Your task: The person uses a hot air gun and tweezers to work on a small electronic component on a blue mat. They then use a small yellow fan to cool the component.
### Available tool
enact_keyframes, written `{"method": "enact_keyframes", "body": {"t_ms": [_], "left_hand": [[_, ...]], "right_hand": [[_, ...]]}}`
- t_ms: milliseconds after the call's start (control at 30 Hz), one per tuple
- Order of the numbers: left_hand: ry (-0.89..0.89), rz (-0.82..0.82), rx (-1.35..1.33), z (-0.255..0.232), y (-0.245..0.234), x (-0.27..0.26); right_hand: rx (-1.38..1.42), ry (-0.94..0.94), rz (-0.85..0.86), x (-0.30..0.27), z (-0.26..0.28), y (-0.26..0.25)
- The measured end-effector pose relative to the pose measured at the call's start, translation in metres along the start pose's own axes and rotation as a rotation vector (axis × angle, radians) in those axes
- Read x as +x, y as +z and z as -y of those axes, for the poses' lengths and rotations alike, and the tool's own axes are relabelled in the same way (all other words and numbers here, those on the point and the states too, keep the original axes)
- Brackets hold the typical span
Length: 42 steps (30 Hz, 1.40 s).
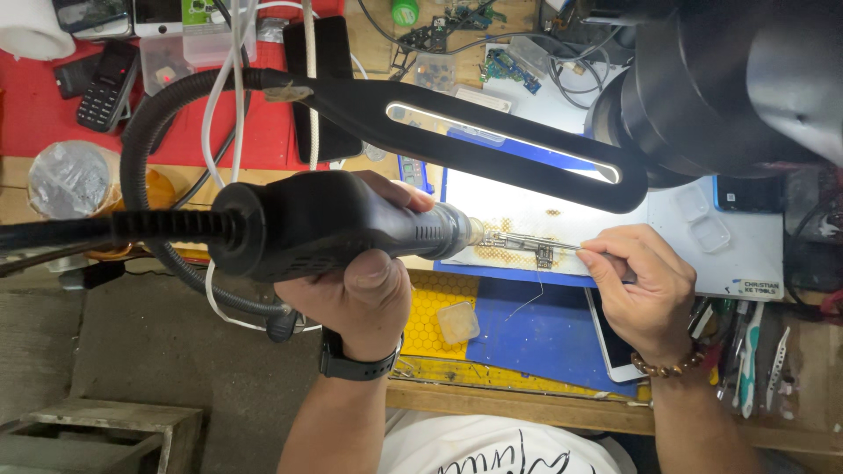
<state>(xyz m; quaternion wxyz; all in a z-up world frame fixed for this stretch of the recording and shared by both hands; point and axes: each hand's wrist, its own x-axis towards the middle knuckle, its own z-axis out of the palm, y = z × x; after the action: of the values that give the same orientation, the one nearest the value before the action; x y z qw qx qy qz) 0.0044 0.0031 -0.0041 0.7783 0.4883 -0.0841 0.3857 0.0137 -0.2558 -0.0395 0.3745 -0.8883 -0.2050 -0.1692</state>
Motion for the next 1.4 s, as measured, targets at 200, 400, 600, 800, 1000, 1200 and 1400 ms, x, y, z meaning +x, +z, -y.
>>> {"method": "enact_keyframes", "body": {"t_ms": [200, 400, 600, 800, 1000, 1200, 1400], "left_hand": [[-0.069, -0.103, -0.009, -0.017, -0.004, 0.002], [-0.176, -0.182, -0.147, -0.047, -0.032, 0.014], [-0.162, -0.234, -0.038, -0.066, -0.057, 0.044], [-0.137, -0.231, 0.115, -0.098, -0.094, 0.071], [-0.138, -0.198, 0.252, -0.113, -0.118, 0.093], [-0.179, -0.152, 0.374, -0.114, -0.127, 0.118], [-0.150, -0.110, 0.492, -0.110, -0.125, 0.159]], "right_hand": [[0.002, 0.001, -0.006, 0.000, 0.002, 0.001], [0.004, 0.003, -0.013, 0.000, 0.002, 0.001], [0.002, 0.019, -0.017, 0.000, 0.006, -0.001], [0.019, 0.006, -0.021, 0.001, 0.005, -0.001], [0.037, 0.006, -0.034, -0.001, 0.004, 0.000], [0.028, -0.011, -0.044, -0.002, 0.003, 0.002], [0.006, 0.001, -0.060, 0.002, 0.010, 0.000]]}}
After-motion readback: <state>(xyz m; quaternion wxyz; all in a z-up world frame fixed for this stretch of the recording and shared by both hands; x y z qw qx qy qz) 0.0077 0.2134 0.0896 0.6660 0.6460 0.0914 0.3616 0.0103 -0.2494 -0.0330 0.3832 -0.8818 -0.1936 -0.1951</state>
